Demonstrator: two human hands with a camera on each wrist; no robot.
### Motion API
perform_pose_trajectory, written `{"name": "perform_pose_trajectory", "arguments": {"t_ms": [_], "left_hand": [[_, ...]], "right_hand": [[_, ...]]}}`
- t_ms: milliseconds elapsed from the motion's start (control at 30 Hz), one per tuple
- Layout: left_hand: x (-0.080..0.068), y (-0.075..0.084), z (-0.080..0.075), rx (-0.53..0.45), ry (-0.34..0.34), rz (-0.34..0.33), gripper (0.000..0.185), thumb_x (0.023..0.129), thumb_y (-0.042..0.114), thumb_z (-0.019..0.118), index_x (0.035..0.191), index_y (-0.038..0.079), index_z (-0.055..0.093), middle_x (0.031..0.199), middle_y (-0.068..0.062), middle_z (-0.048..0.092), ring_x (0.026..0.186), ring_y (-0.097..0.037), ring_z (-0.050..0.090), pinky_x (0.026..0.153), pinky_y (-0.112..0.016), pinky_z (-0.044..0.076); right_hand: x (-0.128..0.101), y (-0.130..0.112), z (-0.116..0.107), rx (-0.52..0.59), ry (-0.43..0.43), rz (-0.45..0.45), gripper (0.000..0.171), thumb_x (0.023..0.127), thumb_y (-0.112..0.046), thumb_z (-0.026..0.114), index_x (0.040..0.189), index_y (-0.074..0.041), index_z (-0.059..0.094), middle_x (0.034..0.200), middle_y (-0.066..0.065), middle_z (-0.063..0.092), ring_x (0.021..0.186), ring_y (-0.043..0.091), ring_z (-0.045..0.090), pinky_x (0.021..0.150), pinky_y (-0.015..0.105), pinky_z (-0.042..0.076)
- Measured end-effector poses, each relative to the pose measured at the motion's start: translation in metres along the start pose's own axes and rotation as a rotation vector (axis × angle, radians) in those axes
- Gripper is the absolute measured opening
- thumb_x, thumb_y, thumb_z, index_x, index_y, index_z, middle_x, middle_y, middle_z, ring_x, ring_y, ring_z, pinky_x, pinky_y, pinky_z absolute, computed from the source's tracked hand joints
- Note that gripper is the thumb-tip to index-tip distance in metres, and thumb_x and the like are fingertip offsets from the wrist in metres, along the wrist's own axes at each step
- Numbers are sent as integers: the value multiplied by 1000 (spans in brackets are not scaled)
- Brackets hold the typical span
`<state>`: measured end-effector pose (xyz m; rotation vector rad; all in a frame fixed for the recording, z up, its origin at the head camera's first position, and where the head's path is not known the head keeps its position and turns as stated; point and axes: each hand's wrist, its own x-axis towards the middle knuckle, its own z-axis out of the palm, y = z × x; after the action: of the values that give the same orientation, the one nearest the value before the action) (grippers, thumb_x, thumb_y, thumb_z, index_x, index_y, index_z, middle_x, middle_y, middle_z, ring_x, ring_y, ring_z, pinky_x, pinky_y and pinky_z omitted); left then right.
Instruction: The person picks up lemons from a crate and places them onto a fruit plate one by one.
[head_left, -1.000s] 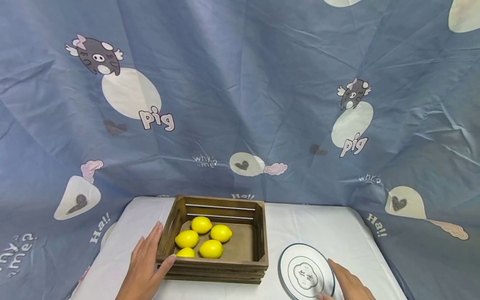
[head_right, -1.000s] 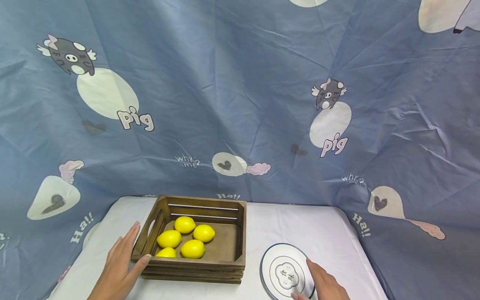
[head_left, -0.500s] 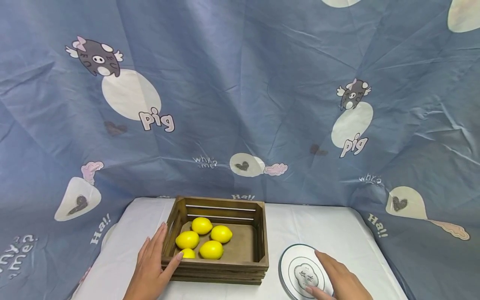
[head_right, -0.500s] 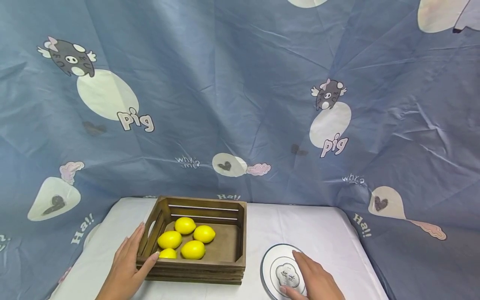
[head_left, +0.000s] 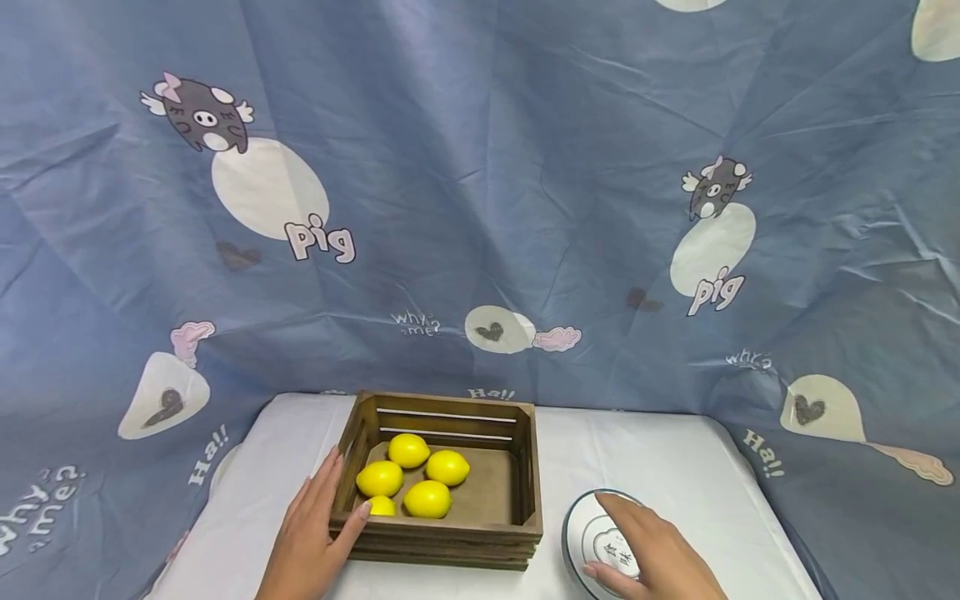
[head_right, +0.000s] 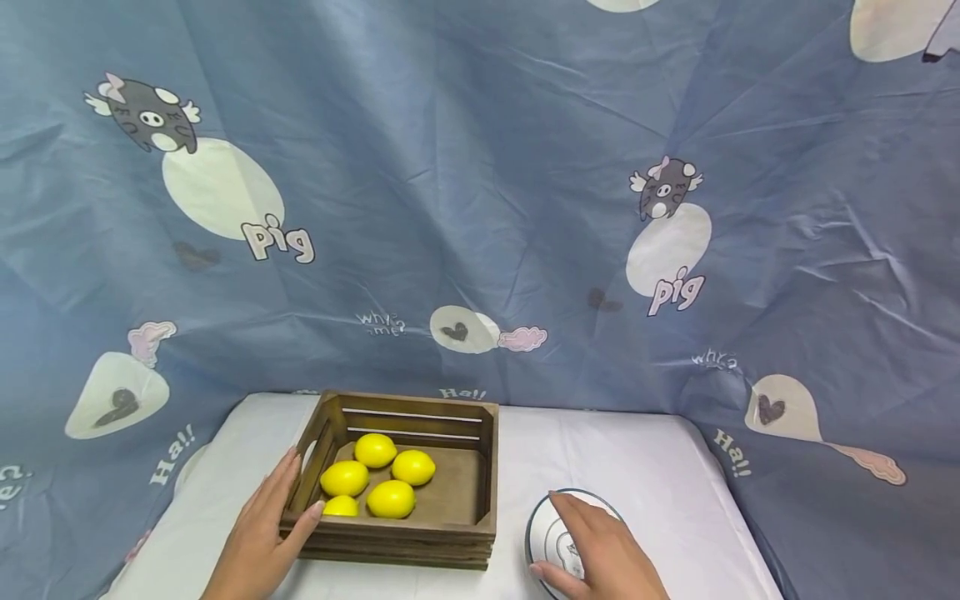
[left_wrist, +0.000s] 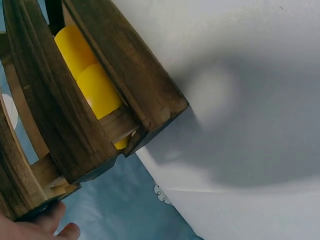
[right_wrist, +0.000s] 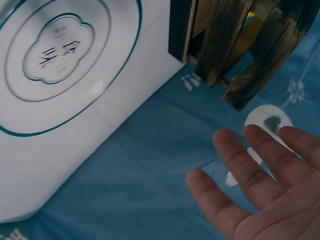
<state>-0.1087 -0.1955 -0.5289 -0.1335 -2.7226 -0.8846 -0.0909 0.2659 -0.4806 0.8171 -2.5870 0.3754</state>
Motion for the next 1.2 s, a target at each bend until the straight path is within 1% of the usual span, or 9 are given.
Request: {"name": "perform_pose_trajectory", "arguments": {"t_ms": [200, 333, 467, 633, 700, 800, 933, 1067, 1200], "left_hand": [[-3, 3, 6, 36, 109, 2, 67, 101, 39, 67, 151, -3, 51, 166, -12, 37, 142, -45, 43, 105, -67, 38], [-7, 1, 14, 25, 202, -7, 56, 100, 21, 66, 150, -1, 54, 164, -8, 41, 139, -43, 48, 103, -64, 41], [-6, -3, 25, -9, 291, -8, 56, 94, 4, 63, 150, 2, 56, 161, -6, 46, 138, -40, 51, 104, -61, 42], [-2, -8, 30, -7, 371, 52, 64, 88, -2, 63, 151, 2, 54, 159, -9, 49, 139, -37, 52, 122, -35, 28], [-2, -9, 31, -1, 394, 79, 65, 87, -3, 63, 151, 1, 54, 158, -11, 50, 139, -35, 52, 123, -24, 19], [0, -9, 33, -14, 419, 103, 64, 86, -5, 58, 150, 0, 55, 156, -11, 52, 137, -35, 54, 121, -19, 16], [2, -5, 34, -41, 439, 72, 62, 86, -7, 49, 147, 0, 58, 155, -7, 54, 135, -36, 56, 120, -35, 32], [3, -1, 36, -48, 467, 5, 60, 88, -5, 46, 145, 2, 61, 153, -3, 57, 131, -37, 59, 103, -57, 45], [4, 2, 38, -59, 501, -35, 57, 89, -5, 45, 143, 3, 64, 150, -3, 60, 127, -39, 61, 98, -60, 47]], "right_hand": [[16, -15, -4, 25, -25, -20, 79, 83, -57, 82, 145, -13, 60, 137, -6, 66, 118, 15, 66, 94, 39, 56], [26, -24, -3, 55, -14, -65, 84, 84, -56, 82, 152, -15, 55, 142, -6, 64, 119, 14, 66, 93, 38, 56], [34, -31, -2, 76, -38, -60, 85, 86, -55, 80, 154, -13, 51, 144, -4, 62, 120, 14, 65, 93, 38, 57], [44, -39, 1, 81, -76, -38, 89, 90, -59, 74, 159, -12, 43, 149, 1, 58, 129, 18, 60, 98, 40, 55], [49, -42, 3, 78, -60, -55, 88, 92, -59, 73, 159, -12, 42, 150, 1, 57, 131, 18, 58, 100, 40, 54], [55, -45, 6, 73, -21, -81, 85, 93, -56, 72, 158, -10, 44, 152, 2, 54, 136, 19, 54, 103, 42, 52], [60, -48, 12, 75, -17, -49, 82, 94, -55, 71, 158, -11, 45, 156, 4, 50, 143, 22, 47, 104, 44, 51], [64, -51, 22, 136, -74, 5, 79, 97, -55, 68, 158, -12, 45, 159, 3, 46, 145, 19, 44, 102, 43, 53], [67, -53, 32, 193, -140, 18, 74, 100, -56, 62, 158, -12, 46, 158, 3, 48, 141, 19, 49, 101, 43, 54]]}}
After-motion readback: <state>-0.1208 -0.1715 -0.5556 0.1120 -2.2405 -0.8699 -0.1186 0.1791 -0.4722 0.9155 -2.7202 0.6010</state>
